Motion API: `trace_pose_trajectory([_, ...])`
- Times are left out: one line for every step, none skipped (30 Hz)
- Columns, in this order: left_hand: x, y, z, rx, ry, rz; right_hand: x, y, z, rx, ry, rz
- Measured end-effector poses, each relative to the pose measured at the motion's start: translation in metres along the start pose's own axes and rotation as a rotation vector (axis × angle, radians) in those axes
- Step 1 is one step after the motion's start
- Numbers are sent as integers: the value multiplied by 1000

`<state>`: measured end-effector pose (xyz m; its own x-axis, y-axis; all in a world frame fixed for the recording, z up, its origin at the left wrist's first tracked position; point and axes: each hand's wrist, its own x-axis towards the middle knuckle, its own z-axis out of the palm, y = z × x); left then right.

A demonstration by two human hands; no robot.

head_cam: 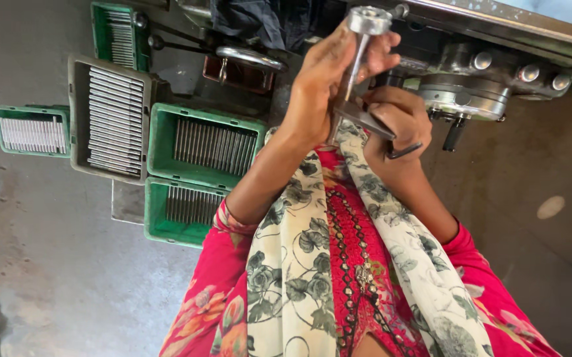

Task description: The person works at a lathe machine, fitting a small metal part into the machine's holder and operating the machine, then removes finished small metal rods and places them one at a time into green plastic trays beside the machine.

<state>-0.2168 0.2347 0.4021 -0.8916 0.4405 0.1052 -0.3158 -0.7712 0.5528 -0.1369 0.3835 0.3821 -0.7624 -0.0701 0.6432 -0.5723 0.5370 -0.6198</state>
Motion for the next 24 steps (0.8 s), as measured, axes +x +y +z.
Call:
trace_pose_trajectory([-1,-1,3,52,-11,-16,0,-1,3,-26,18,-6])
trace_pose_trajectory([-3,-2,6,102,-20,-35,-2,-1,6,-53,34,-7])
trace_pose_trajectory([-5,-1,7,151,-28,-55,-4,-1,8,-81,50,-8])
trace_pose_trajectory([-5,-1,9,199,-57,-33,-6,0,9,-74,69,-24])
trace_pose_trajectory([-6,0,9,250,-87,-8,-10,1,10,-65,90,-43])
trace_pose_trajectory([-6,0,11,281,-108,-3,-14,3,10,-55,111,-61])
trace_pose_trajectory([-7,2,12,312,-128,3,-19,4,11,-35,139,-60])
trace_pose_trajectory([-7,2,15,323,-141,-11,-23,6,12,-15,168,-58])
trace_pose_trajectory([-7,4,18,352,-159,-20,-28,8,14,7,199,-57])
trace_pose_trajectory([-8,6,21,380,-176,-29,-31,10,16,-15,232,-64])
trace_pose_trajectory([-8,8,25,424,-203,-32,-34,10,18,-41,269,-71])
trace_pose_trajectory([-10,11,28,457,-230,-37,-36,11,22,-72,306,-74])
trace_pose_trajectory([-12,14,32,490,-258,-40,-36,12,24,3,330,-145])
trace_pose_trajectory([-15,18,34,519,-284,-40,-36,11,26,78,353,-217])
trace_pose_trajectory([-18,20,36,538,-307,-30,-36,11,27,153,375,-291])
trace_pose_trajectory([-21,21,36,557,-329,-19,-35,10,27,136,425,-305])
trace_pose_trajectory([-24,21,36,567,-345,2,-34,10,26,120,472,-319])
trace_pose_trajectory([-26,19,34,551,-300,-30,-33,10,24,106,518,-334])
trace_pose_trajectory([-27,16,30,534,-254,-61,-32,11,21,67,377,-201])
trace_pose_trajectory([-27,12,25,488,-151,-147,-31,13,17,29,237,-69])
trace_pose_trajectory([-25,8,19,439,-51,-235,-31,15,13,-11,99,63])
trace_pose_trajectory([-24,4,11,472,-11,-150,-28,21,9,20,40,-69])
trace_pose_trajectory([-22,6,2,501,21,-68,-25,27,6,41,-17,-198])
trace_pose_trajectory([-19,7,-9,413,161,11,-22,34,1,49,-81,-324])
